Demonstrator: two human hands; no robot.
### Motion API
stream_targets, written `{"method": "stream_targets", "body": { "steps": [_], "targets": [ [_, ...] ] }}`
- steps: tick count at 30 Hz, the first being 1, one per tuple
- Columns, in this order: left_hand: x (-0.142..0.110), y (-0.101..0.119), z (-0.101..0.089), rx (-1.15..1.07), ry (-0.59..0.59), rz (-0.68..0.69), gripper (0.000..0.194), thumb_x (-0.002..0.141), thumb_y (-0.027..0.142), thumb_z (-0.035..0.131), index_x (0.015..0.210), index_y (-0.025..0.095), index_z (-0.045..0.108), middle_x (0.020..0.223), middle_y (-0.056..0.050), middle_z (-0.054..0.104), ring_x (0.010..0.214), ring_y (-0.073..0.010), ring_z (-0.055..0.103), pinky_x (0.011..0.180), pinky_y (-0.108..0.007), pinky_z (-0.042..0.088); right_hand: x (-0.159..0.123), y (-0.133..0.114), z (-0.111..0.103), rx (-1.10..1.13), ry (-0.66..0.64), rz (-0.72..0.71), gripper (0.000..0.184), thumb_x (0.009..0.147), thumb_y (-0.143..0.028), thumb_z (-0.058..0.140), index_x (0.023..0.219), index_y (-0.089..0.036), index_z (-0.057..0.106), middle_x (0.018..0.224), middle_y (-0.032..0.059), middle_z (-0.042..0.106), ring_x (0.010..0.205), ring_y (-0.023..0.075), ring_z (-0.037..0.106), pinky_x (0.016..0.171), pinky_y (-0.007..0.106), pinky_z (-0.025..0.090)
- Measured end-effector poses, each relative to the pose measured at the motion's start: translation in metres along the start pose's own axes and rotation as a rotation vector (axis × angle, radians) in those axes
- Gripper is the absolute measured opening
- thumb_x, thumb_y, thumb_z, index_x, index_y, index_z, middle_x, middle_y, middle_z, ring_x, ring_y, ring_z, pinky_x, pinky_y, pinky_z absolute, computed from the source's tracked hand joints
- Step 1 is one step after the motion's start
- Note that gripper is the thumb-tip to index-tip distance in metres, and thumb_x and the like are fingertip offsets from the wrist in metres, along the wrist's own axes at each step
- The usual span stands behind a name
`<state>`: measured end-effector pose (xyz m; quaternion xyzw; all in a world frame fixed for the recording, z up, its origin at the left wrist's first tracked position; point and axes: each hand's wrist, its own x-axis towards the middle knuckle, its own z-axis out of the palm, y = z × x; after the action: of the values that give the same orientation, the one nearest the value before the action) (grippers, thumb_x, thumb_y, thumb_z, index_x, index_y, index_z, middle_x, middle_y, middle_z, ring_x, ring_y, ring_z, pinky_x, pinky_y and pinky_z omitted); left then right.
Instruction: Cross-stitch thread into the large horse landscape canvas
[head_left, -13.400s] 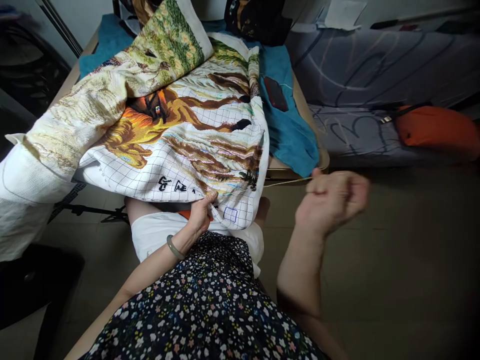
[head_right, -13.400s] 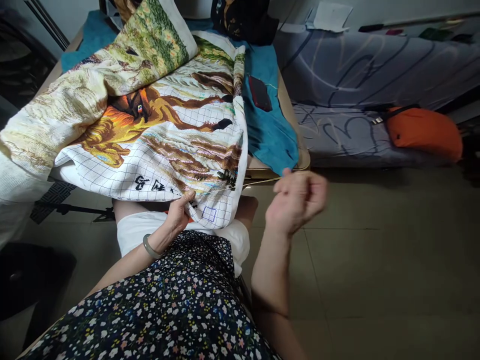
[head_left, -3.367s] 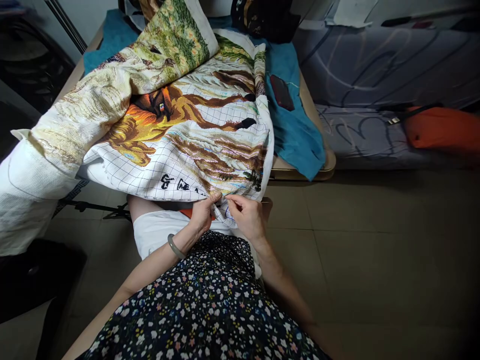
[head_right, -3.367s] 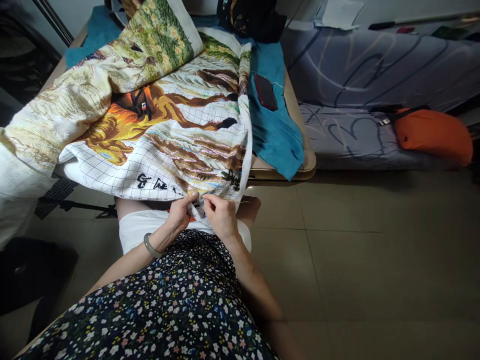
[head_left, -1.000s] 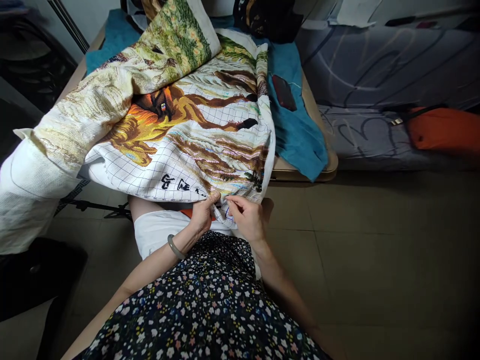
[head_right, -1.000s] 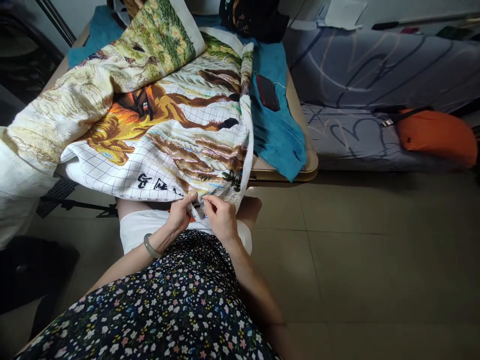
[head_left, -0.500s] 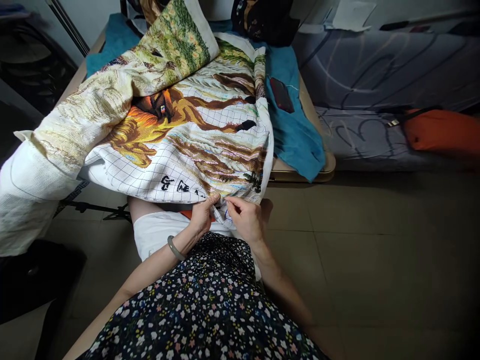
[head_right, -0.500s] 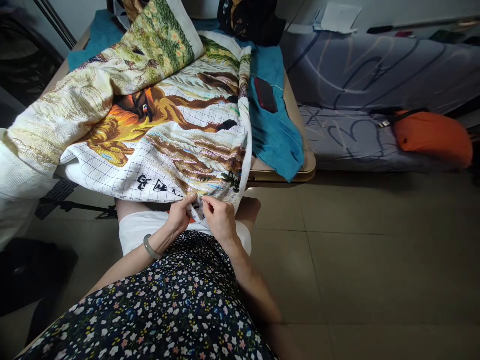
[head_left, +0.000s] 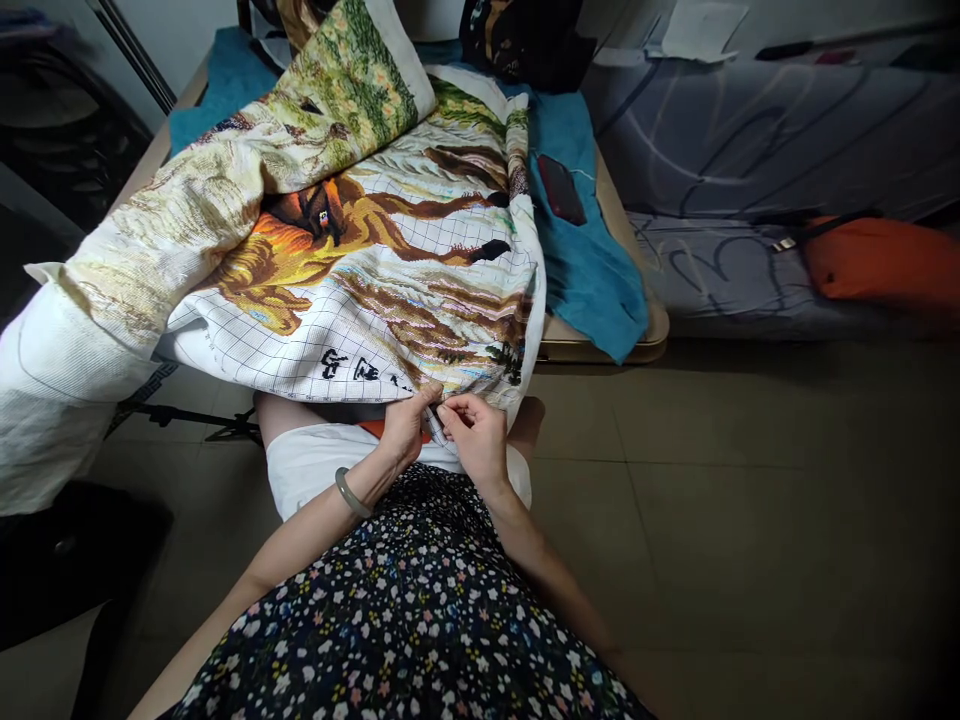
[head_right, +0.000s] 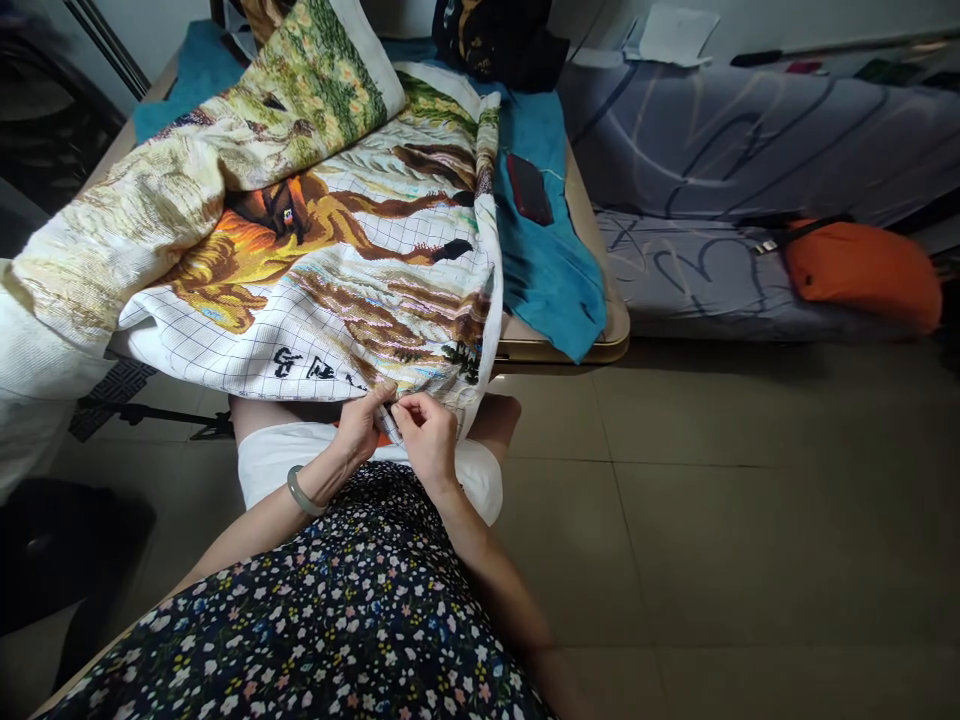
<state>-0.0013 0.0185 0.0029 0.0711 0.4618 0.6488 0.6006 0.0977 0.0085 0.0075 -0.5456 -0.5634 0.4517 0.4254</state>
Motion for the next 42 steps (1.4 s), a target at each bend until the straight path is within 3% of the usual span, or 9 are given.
{"method": "stream_targets", "body": {
  "steps": [14, 22, 26, 29, 33, 38, 42],
  "targets": [
    [0.003, -0.003, 0.002, -0.002, 0.024, 0.094, 0.025, 0.051, 0.021, 0.081, 0.068, 0.016, 0.063, 0.071, 0.0, 0.064, 0.066, -0.0109, 0.058, 0.071, -0.026, 0.046, -0.002, 0.006, 0.006, -0.103, 0.093, -0.104, 0.014, 0.08, -0.028, 0.057, 0.078, -0.017, 0.064, 0.071, 0.0022, 0.065, 0.064, 0.0141, 0.059, 0.062, 0.025, 0.048],
    [0.0, -0.004, -0.002, -0.03, -0.044, 0.041, 0.027, 0.053, 0.025, 0.081, 0.071, 0.015, 0.064, 0.068, -0.001, 0.063, 0.065, -0.0124, 0.058, 0.069, -0.027, 0.046, 0.0, -0.001, 0.01, -0.002, 0.193, -0.043, 0.013, 0.078, -0.03, 0.061, 0.083, -0.017, 0.06, 0.067, 0.0008, 0.064, 0.055, 0.0131, 0.06, 0.056, 0.025, 0.049],
    [-0.002, -0.004, -0.005, -0.09, -0.1, 0.049, 0.028, 0.056, 0.024, 0.08, 0.078, 0.016, 0.066, 0.079, -0.002, 0.067, 0.079, -0.0144, 0.061, 0.081, -0.029, 0.046, 0.007, -0.012, 0.005, -0.121, 0.078, -0.101, 0.022, 0.082, -0.026, 0.055, 0.103, -0.018, 0.058, 0.068, 0.0001, 0.065, 0.059, 0.0141, 0.063, 0.061, 0.026, 0.05],
    [-0.002, -0.005, -0.006, -0.099, -0.096, 0.03, 0.028, 0.056, 0.024, 0.08, 0.078, 0.015, 0.066, 0.077, -0.003, 0.067, 0.082, -0.0159, 0.062, 0.083, -0.031, 0.045, 0.013, -0.017, -0.002, -0.229, -0.02, -0.106, 0.018, 0.084, -0.025, 0.051, 0.099, -0.02, 0.06, 0.072, 0.0013, 0.067, 0.061, 0.0146, 0.064, 0.064, 0.026, 0.05],
    [0.0, -0.005, -0.006, -0.089, -0.072, 0.007, 0.026, 0.056, 0.024, 0.081, 0.076, 0.014, 0.066, 0.076, -0.003, 0.067, 0.081, -0.0162, 0.062, 0.083, -0.031, 0.045, 0.015, -0.015, -0.004, -0.188, -0.059, -0.111, 0.022, 0.08, -0.021, 0.054, 0.102, -0.02, 0.058, 0.072, -0.0001, 0.066, 0.064, 0.0146, 0.065, 0.066, 0.026, 0.05],
    [-0.001, -0.004, -0.004, -0.083, -0.064, 0.009, 0.028, 0.054, 0.022, 0.081, 0.076, 0.014, 0.066, 0.08, -0.004, 0.068, 0.08, -0.0157, 0.062, 0.083, -0.03, 0.045, 0.004, -0.011, 0.001, -0.083, 0.067, -0.104, 0.031, 0.076, -0.017, 0.056, 0.106, -0.019, 0.052, 0.068, -0.002, 0.063, 0.062, 0.0131, 0.062, 0.064, 0.025, 0.051],
    [-0.002, -0.002, -0.001, -0.06, 0.001, -0.028, 0.029, 0.051, 0.025, 0.083, 0.07, 0.013, 0.065, 0.071, -0.002, 0.066, 0.068, -0.013, 0.06, 0.073, -0.028, 0.046, -0.003, -0.006, 0.004, -0.063, 0.116, -0.029, 0.019, 0.073, -0.02, 0.059, 0.091, -0.017, 0.058, 0.071, 0.0015, 0.066, 0.063, 0.0141, 0.064, 0.062, 0.025, 0.052]
  ]
}}
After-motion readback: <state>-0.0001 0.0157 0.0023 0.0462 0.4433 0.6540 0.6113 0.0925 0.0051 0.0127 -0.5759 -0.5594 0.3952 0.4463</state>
